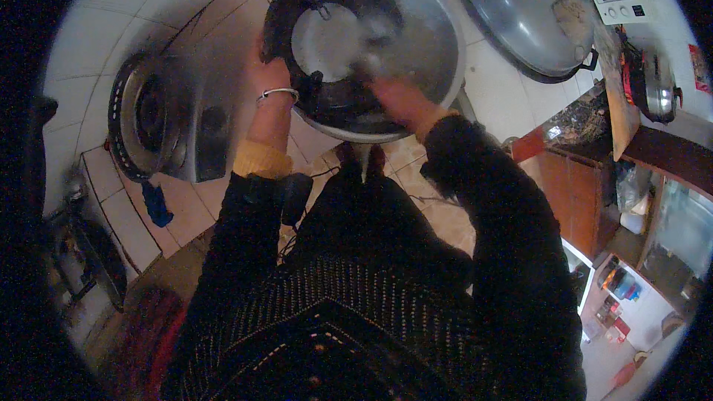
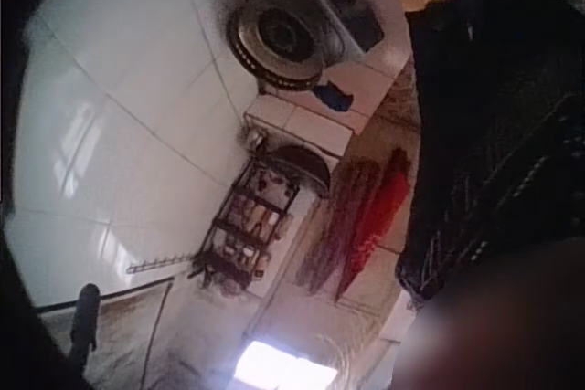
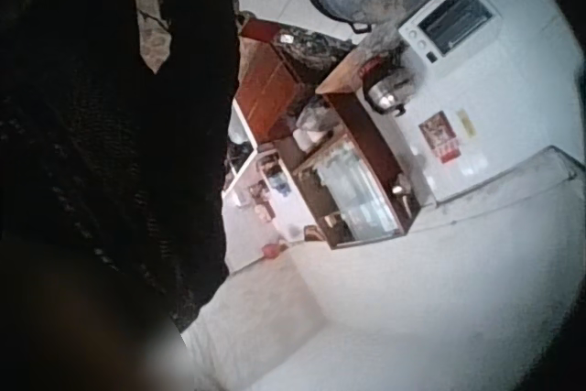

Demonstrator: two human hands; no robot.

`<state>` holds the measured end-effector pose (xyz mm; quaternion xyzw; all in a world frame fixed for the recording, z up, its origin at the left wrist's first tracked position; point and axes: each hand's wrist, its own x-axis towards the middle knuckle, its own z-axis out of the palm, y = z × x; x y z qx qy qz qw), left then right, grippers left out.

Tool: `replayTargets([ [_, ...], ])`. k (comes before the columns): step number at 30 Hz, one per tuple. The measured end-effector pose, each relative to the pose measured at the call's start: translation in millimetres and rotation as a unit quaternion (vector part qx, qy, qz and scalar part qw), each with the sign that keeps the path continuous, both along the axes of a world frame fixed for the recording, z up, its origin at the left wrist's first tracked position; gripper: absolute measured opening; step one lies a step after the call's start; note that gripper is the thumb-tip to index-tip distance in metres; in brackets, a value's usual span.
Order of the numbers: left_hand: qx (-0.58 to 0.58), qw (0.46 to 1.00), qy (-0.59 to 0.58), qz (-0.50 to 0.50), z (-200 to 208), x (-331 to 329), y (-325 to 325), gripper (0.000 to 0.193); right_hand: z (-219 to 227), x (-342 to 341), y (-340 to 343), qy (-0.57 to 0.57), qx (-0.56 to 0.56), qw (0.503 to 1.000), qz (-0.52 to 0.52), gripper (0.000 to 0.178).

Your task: The person wipes a tiled kitchen counter with a blue cloth, then scrubs a black circular tray in a metal basin filled with soapy water. The person repeatedly scrubs the tray with a sponge, rinses it, and continues scrubbing until the end of the clip.

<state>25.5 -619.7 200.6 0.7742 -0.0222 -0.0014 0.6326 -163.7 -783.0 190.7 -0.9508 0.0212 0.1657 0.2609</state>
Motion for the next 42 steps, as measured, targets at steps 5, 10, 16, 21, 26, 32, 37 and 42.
replayTargets([
  [5,0.03,0.999,-0.029,0.022,7.4,-2.7,-5.1,0.053,-20.0,0.3,2.3,-0.079,-0.125,0.989,0.003,0.055],
  [10,0.122,0.992,-0.016,0.039,19.8,-1.4,-7.4,0.056,-7.2,0.1,35.8,-0.06,0.0,0.998,-0.002,0.06],
  [16,0.175,0.981,0.087,0.0,24.2,16.5,-4.2,0.058,27.1,0.7,30.3,-0.096,0.032,0.995,0.022,0.042],
  [21,-0.112,0.95,0.248,-0.153,62.3,3.0,2.8,0.097,55.3,-3.7,24.5,-0.174,0.107,0.979,-0.017,0.032],
  [26,-0.099,0.967,0.205,-0.116,80.7,-86.1,1.5,0.1,82.5,7.0,22.8,-0.235,0.194,0.948,-0.094,0.029],
  [32,-0.136,0.985,0.109,0.018,46.8,-104.9,-19.0,0.052,71.2,7.7,32.6,-0.197,0.246,0.948,-0.052,0.034],
  [37,-0.2,0.962,0.177,0.053,29.7,-81.2,-0.8,0.047,29.4,-19.4,-0.1,-0.107,0.285,0.948,0.089,0.049],
  [42,-0.242,0.941,0.227,0.067,22.0,-74.9,3.3,0.043,3.8,-20.4,-21.0,-0.125,0.068,0.979,0.144,0.054],
])
